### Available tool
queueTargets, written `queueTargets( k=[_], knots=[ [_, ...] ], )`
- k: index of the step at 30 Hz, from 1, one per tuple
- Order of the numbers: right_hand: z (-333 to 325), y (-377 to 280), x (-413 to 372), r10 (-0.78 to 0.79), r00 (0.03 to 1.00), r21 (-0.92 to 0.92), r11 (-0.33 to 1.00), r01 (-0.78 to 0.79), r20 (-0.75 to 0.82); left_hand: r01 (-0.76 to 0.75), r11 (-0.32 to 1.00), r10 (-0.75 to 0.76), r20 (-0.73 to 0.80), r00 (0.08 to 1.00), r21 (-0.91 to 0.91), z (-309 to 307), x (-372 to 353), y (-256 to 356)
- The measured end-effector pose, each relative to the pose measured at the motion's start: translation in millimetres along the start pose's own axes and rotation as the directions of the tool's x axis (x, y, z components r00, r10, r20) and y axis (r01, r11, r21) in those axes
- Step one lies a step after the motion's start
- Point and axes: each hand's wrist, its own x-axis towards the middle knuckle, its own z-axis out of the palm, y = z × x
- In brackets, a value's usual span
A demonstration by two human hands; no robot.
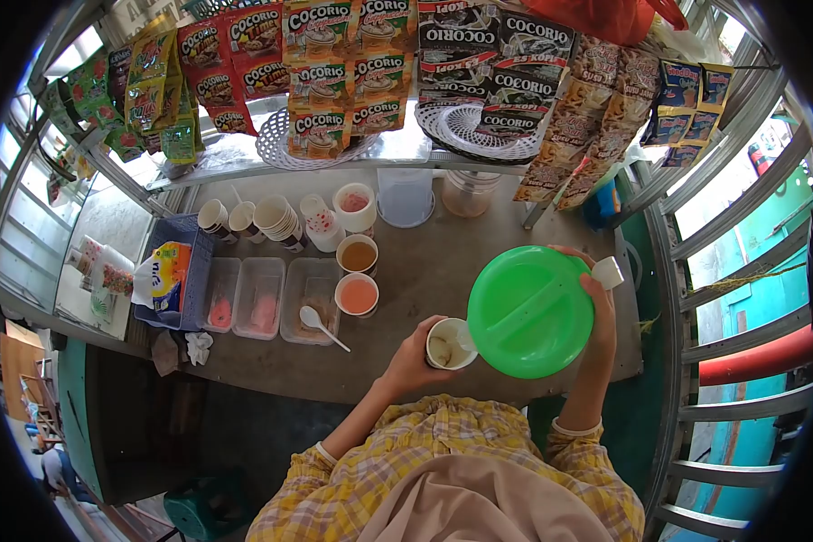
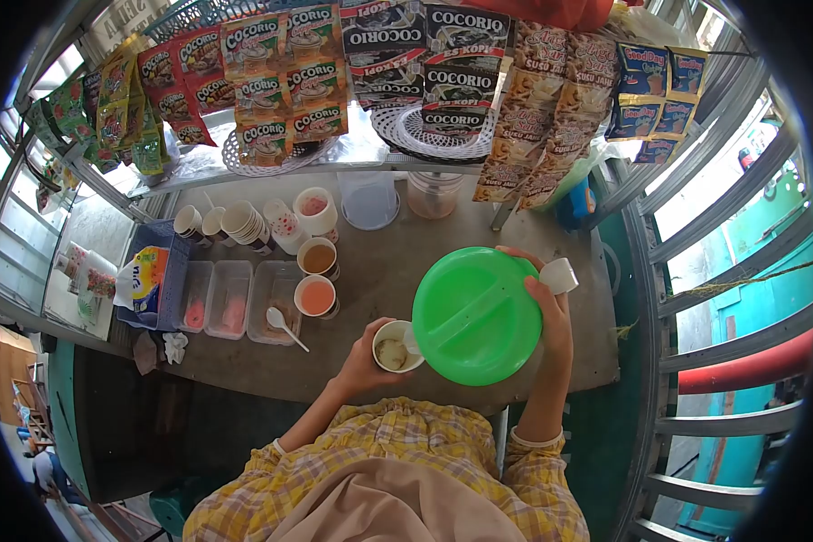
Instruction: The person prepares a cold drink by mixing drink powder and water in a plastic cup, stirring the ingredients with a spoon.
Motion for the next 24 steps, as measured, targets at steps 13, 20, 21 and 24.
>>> queueTargets(
  k=[13, 20, 21, 24],
  knots=[
    [1.8, -0.6, -0.5, 0.015, 1.0, -0.003, 1.0, -0.015, 0.002, -0.01, 1.0, 0.01, 0.0, 1.0, 0.006, 1.5, 0.7, -0.3],
    [-0.9, 0.5, -1.5, 0.021, 1.0, -0.004, 1.0, -0.021, -0.007, -0.027, 1.0, 0.027, 0.009, 1.0, -0.002, 2.1, 1.5, -0.8],
    [-1.6, 0.7, -1.5, 0.016, 1.0, -0.003, 1.0, -0.016, -0.01, -0.033, 0.999, 0.033, 0.009, 0.999, -0.001, 2.5, 2.0, 0.0],
    [-1.2, -2.2, -2.3, 0.003, 1.0, 0.013, 1.0, -0.003, -0.006, -0.051, 0.999, 0.051, 0.012, 0.999, -0.008, 4.7, 4.9, 1.1]
  ],
)
